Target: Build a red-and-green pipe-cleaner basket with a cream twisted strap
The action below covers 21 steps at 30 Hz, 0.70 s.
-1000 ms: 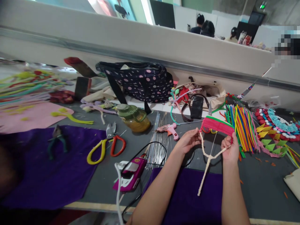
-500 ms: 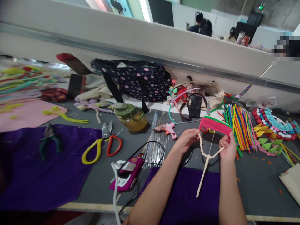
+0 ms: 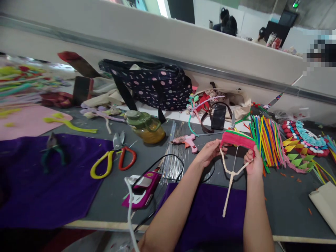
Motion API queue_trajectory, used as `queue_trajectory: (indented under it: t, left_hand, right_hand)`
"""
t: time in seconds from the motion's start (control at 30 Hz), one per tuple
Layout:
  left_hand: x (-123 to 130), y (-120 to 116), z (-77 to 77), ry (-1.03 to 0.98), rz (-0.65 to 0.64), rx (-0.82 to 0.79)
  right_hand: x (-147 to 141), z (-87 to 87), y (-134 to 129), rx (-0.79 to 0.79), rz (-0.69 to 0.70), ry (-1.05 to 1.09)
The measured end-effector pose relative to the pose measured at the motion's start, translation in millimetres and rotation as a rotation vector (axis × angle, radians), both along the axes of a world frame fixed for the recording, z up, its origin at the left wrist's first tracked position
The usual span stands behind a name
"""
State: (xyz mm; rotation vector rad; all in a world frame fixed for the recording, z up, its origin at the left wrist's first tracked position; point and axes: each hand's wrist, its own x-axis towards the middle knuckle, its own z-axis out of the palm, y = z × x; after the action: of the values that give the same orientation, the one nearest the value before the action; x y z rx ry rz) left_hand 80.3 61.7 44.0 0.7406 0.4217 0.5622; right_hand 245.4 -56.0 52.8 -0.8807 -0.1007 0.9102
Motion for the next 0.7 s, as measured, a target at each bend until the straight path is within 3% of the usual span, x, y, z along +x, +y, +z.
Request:
queue_trajectory:
  t: [0.27, 0.53, 0.7]
  left_hand:
    - [5, 4, -6.5, -0.028, 0.125, -0.08]
    - [8, 1, -5.0, 0.037, 0.274, -0.089]
    - [2, 3, 1.4, 0.014, 0.133, -0.117]
  right_hand:
    - [-15, -2.5, 7, -0.177, -0.025, -0.384]
    - [-12, -4.0, 6, -0.228, -0.098, -0.463]
    - [-11, -1.1, 6, -0.151, -0.007, -0.379]
